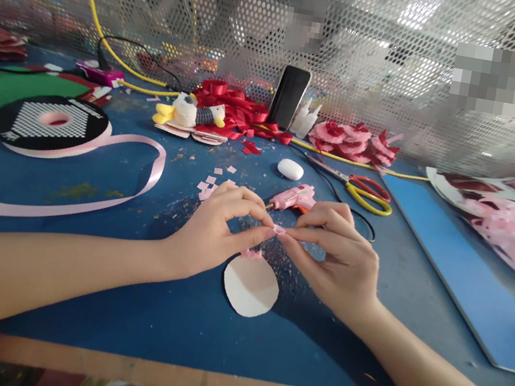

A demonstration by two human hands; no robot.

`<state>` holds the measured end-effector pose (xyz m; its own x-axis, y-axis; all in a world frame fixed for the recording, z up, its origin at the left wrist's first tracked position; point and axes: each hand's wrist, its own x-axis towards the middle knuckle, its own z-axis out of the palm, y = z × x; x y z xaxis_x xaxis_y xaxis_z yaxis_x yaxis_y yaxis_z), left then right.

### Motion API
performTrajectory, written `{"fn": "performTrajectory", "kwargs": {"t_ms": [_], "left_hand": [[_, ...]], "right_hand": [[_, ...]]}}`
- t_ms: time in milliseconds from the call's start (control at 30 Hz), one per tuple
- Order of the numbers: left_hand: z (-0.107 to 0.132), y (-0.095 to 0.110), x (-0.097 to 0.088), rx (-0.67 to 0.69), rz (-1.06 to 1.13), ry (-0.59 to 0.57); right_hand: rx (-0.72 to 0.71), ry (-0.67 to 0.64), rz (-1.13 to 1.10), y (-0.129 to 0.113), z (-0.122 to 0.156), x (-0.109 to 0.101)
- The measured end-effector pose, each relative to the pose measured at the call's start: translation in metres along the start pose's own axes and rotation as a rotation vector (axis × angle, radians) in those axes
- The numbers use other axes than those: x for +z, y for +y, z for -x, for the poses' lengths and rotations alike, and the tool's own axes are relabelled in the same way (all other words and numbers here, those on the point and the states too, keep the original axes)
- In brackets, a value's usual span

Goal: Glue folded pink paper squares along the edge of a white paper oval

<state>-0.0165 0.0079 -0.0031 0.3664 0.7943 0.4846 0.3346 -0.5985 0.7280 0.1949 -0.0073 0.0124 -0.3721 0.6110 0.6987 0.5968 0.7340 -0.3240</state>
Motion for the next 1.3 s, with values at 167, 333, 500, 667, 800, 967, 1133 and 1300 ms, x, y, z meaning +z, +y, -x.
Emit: {"fn": "performTrajectory", "kwargs": {"t_ms": [167,333,500,667,800,967,1133,1300], "left_hand": [[0.001,0.002,0.000,0.044,-0.083,-0.053],[0.002,0.000,0.004,0.034,-0.158,-0.080],[0.007,-0.003,0.011,0.080,-0.254,-0.057],[0.010,0.000,0.009,0.170,-0.238,-0.079],[0.003,-0.001,0.003,-0.063,0.020,-0.067],[-0.005,-0.008,0.003,-0.252,0.188,-0.118],[-0.006,-0.009,0.004,-0.282,0.198,-0.155],[-0.006,-0.008,0.001,-0.316,0.308,-0.168]], "right_hand": [[-0.041,-0.021,0.082,0.000,0.001,0.000],[-0.070,-0.039,0.203,-0.001,0.004,0.004],[-0.136,-0.079,0.397,-0.003,0.009,0.006],[-0.192,-0.072,0.476,-0.002,0.010,0.003],[-0.163,0.004,0.407,-0.002,0.008,0.000],[-0.184,0.028,0.365,-0.002,0.006,-0.001],[-0.216,0.022,0.373,-0.003,0.004,-0.001],[-0.210,0.038,0.367,-0.003,0.004,-0.001]]}}
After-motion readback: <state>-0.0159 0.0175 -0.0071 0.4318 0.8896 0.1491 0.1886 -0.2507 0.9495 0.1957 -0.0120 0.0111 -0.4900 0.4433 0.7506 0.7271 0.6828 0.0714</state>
